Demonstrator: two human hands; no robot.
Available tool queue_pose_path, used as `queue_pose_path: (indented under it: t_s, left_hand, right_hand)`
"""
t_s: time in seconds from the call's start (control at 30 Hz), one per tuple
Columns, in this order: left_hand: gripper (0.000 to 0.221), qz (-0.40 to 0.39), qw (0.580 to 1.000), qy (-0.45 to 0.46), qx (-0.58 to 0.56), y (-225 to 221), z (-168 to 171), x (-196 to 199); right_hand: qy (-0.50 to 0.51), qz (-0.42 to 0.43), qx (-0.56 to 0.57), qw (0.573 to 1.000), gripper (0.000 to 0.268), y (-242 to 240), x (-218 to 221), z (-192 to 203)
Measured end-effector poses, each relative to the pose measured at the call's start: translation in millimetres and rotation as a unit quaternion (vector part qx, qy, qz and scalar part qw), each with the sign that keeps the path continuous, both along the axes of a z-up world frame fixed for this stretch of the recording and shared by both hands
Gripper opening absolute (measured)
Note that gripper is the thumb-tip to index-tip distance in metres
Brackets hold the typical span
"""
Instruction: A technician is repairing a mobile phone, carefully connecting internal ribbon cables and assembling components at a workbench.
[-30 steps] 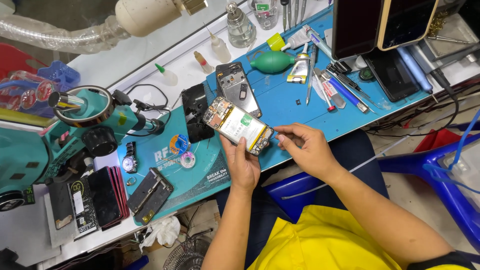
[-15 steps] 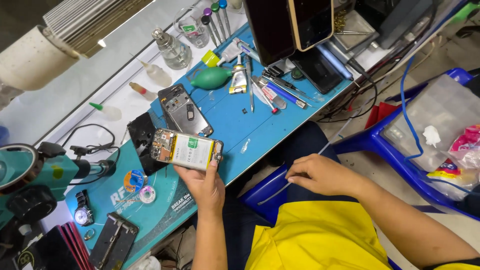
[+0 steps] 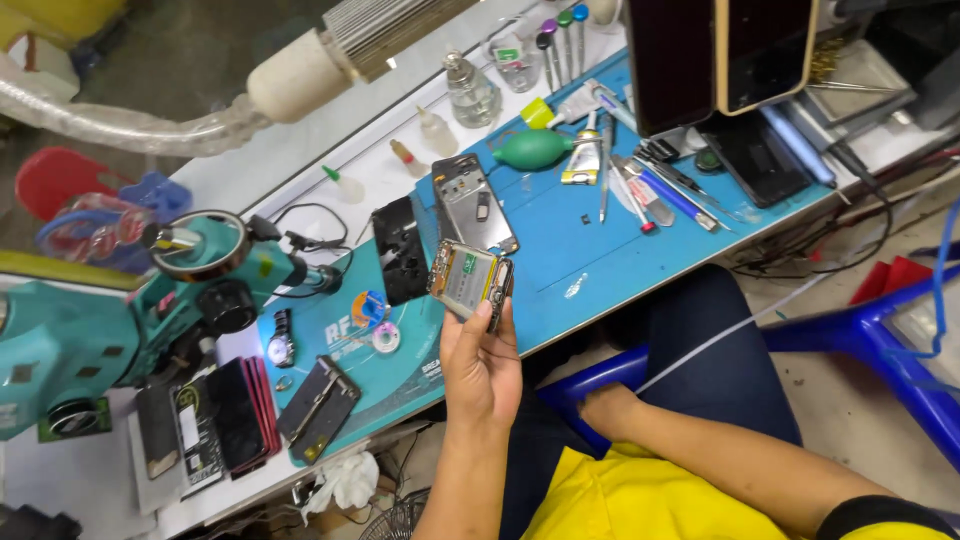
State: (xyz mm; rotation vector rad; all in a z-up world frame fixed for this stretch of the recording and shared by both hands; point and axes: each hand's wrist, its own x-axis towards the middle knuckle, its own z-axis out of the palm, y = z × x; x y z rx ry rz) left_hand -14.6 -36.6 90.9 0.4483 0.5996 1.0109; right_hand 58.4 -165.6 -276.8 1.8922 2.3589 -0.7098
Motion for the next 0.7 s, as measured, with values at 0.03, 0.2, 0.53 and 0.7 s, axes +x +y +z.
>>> queue_pose_path:
  t_s: [0.03,0.2,0.53,0.7]
  left_hand:
    - [0.068,0.009,1.000,0.002,0.004,1.5,1.7,-4.4]
    - [0.062,0.018,0.996,-0.037,-0.081,8.2,5.6,-11.6]
    - [0.077,-0.004,1.000,-0.025,0.019,6.4,-12.9,3.1]
    - [0.086,0.008,0.998,0.015,0.068,2.8,-11.8,3.8]
  right_hand:
    - [0.002,0.009,0.004,1.000,0.010,1.2,-1.4,-2.0]
    - [0.082,-0.006,-0.048,0.995,0.026,15.8,14.9,80.7]
    - [0.319,-0.207,0.405,0.832,0.021,24.9,57.9,346.4]
    - [0.283,-0.209,0.496,0.794,0.012,43.1,63.4,367.5]
